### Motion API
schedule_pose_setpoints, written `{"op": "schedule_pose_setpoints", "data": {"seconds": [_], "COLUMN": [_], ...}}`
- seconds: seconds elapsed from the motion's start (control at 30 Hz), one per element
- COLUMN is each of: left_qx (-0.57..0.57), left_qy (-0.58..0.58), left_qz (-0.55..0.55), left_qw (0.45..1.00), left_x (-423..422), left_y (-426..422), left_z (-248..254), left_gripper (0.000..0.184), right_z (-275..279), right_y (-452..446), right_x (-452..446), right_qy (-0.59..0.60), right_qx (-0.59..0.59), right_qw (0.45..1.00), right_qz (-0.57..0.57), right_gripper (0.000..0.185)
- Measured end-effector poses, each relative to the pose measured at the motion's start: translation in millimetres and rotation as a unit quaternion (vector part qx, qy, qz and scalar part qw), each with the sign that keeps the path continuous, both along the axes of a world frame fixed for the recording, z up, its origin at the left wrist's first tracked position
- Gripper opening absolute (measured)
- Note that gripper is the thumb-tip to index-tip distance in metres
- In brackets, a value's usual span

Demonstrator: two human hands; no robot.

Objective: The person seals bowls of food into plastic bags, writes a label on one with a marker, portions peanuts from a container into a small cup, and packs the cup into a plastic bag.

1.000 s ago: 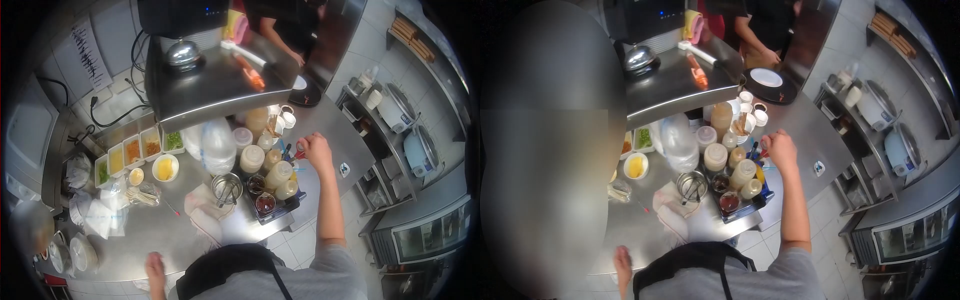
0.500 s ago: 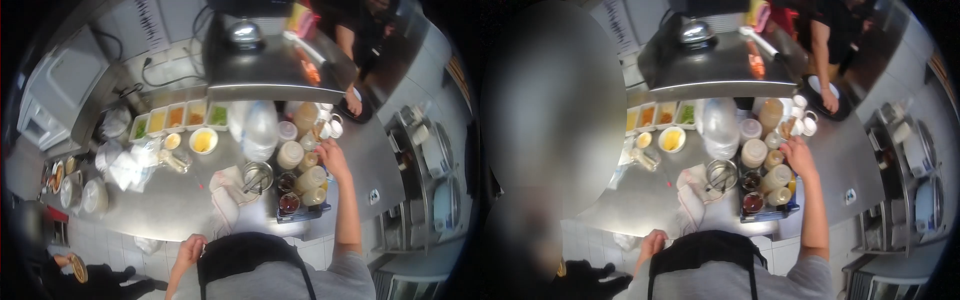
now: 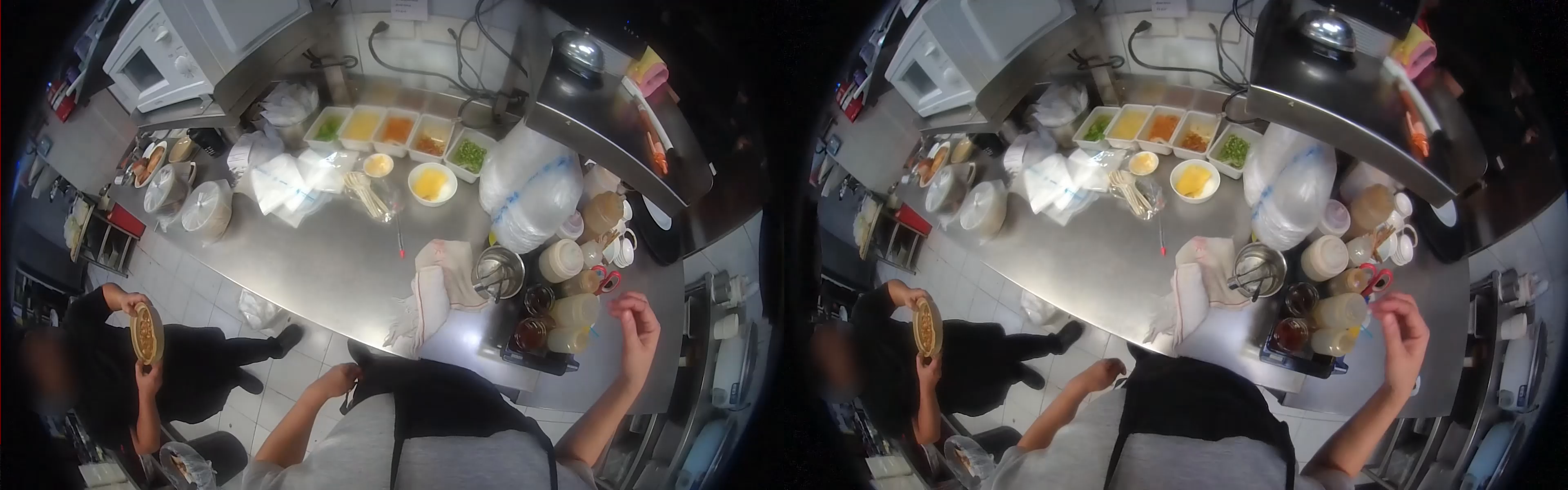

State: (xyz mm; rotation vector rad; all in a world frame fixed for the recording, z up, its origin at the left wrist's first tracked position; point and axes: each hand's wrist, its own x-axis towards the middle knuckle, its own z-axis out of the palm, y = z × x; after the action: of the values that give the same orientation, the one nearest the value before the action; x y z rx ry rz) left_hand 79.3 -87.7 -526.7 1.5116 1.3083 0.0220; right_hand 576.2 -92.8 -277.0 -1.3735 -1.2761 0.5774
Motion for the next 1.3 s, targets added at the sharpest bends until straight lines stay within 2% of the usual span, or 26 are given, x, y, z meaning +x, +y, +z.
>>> {"op": "schedule_pose_setpoints", "data": {"seconds": [0.03, 0.07, 0.13, 0.17, 0.2, 0.27, 0.3, 0.33, 0.37, 0.4, 0.5, 0.57, 0.67, 0.7, 0.73, 0.8, 0.87, 0.9, 0.97, 1.0, 1.07, 1.13, 1.2, 1.23, 1.27, 1.3], "left_qx": [-0.042, -0.083, -0.082, -0.075, -0.082, -0.020, -0.028, -0.042, -0.054, -0.014, 0.012, 0.033, 0.015, -0.068, -0.180, -0.255, -0.433, -0.433, -0.431, -0.436, -0.270, -0.215, -0.052, 0.124, 0.295, 0.292], "left_qy": [0.007, 0.040, 0.045, 0.053, 0.052, -0.088, -0.089, -0.045, -0.001, -0.046, -0.014, 0.019, 0.006, 0.019, 0.078, -0.096, -0.181, -0.176, -0.305, -0.300, -0.254, -0.352, -0.326, -0.211, -0.086, -0.085], "left_qz": [0.012, 0.021, 0.004, -0.007, -0.023, -0.057, -0.075, -0.074, -0.073, -0.089, -0.211, -0.321, -0.342, -0.300, -0.240, -0.051, 0.122, 0.121, 0.155, 0.149, 0.251, 0.302, 0.245, 0.196, 0.139, 0.138], "left_qw": [0.999, 0.996, 0.996, 0.996, 0.995, 0.994, 0.993, 0.995, 0.996, 0.995, 0.977, 0.946, 0.939, 0.951, 0.951, 0.961, 0.875, 0.876, 0.835, 0.835, 0.894, 0.860, 0.912, 0.949, 0.941, 0.943], "left_x": [0.5, 12.2, 27.4, 34.6, 36.8, 38.1, 46.1, 58.0, 73.5, 88.1, 88.5, 80.8, 100.8, 120.2, 134.4, 152.4, 171.3, 177.5, 199.8, 209.9, 230.2, 249.0, 253.8, 260.2, 261.4, 258.0], "left_y": [-6.2, -9.2, -17.7, -23.9, -30.8, -44.6, -46.8, -42.0, -34.6, -29.4, -28.7, -30.2, -32.8, -31.5, -31.2, -42.0, -42.5, -41.5, -42.4, -42.2, -38.6, -32.7, -25.1, -26.7, -27.5, -30.7], "left_z": [-10.7, -5.2, -27.1, -43.7, -75.0, -136.2, -128.9, -106.6, -72.8, -21.6, -65.7, -87.6, -80.5, -40.1, -50.0, -40.8, -51.8, -60.0, -79.8, -87.4, -101.3, -122.9, -157.3, -159.1, -168.2, -181.7], "left_gripper": [0.022, 0.026, 0.029, 0.033, 0.033, 0.034, 0.034, 0.033, 0.032, 0.028, 0.027, 0.027, 0.037, 0.039, 0.034, 0.025, 0.022, 0.022, 0.008, 0.008, 0.004, 0.008, 0.021, 0.016, 0.012, 0.012], "right_z": [7.3, 25.5, 46.6, 53.0, 82.5, 81.2, 101.4, 111.3, 116.4, 115.5, 103.9, 95.4, 90.5, 90.4, 89.7, 91.1, 89.2, 86.6, 82.6, 81.2, 81.6, 82.4, 81.2, 79.2, 74.9, 71.3], "right_y": [-4.6, -2.9, -1.8, -12.7, 22.1, -14.2, -11.9, -20.9, -31.4, -46.0, -93.2, -125.0, -175.5, -187.7, -196.1, -213.1, -230.0, -236.5, -251.8, -258.7, -283.5, -300.5, -322.0, -331.6, -335.3, -341.1], "right_x": [-9.2, -38.6, -73.4, -106.1, -81.4, -93.3, -123.9, -118.5, -113.1, -110.4, -113.0, -119.4, -127.0, -130.0, -134.0, -144.6, -153.1, -155.5, -156.0, -155.1, -148.3, -129.9, -116.9, -108.1, -97.0, -84.4], "right_qy": [-0.009, 0.013, 0.112, 0.266, 0.126, 0.347, 0.334, 0.317, 0.299, 0.292, 0.302, 0.241, 0.267, 0.301, 0.316, 0.325, 0.334, 0.336, 0.314, 0.308, 0.330, 0.342, 0.343, 0.348, 0.362, 0.364], "right_qx": [0.021, 0.058, 0.152, 0.212, 0.218, 0.288, 0.414, 0.384, 0.353, 0.356, 0.321, 0.335, 0.350, 0.355, 0.363, 0.337, 0.314, 0.317, 0.278, 0.285, 0.283, 0.298, 0.285, 0.272, 0.282, 0.280], "right_qw": [0.996, 0.994, 0.944, 0.907, 0.754, 0.650, 0.654, 0.668, 0.682, 0.693, 0.715, 0.748, 0.789, 0.795, 0.787, 0.793, 0.798, 0.798, 0.795, 0.799, 0.816, 0.826, 0.837, 0.842, 0.828, 0.829], "right_qz": [0.089, 0.096, 0.270, 0.247, 0.606, 0.611, 0.538, 0.553, 0.567, 0.554, 0.542, 0.520, 0.428, 0.390, 0.385, 0.389, 0.392, 0.387, 0.437, 0.431, 0.381, 0.333, 0.316, 0.309, 0.323, 0.320], "right_gripper": [0.016, 0.015, 0.021, 0.032, 0.039, 0.017, 0.023, 0.013, 0.014, 0.014, 0.015, 0.018, 0.013, 0.010, 0.009, 0.009, 0.009, 0.009, 0.007, 0.005, 0.006, 0.008, 0.007, 0.007, 0.008, 0.008]}}
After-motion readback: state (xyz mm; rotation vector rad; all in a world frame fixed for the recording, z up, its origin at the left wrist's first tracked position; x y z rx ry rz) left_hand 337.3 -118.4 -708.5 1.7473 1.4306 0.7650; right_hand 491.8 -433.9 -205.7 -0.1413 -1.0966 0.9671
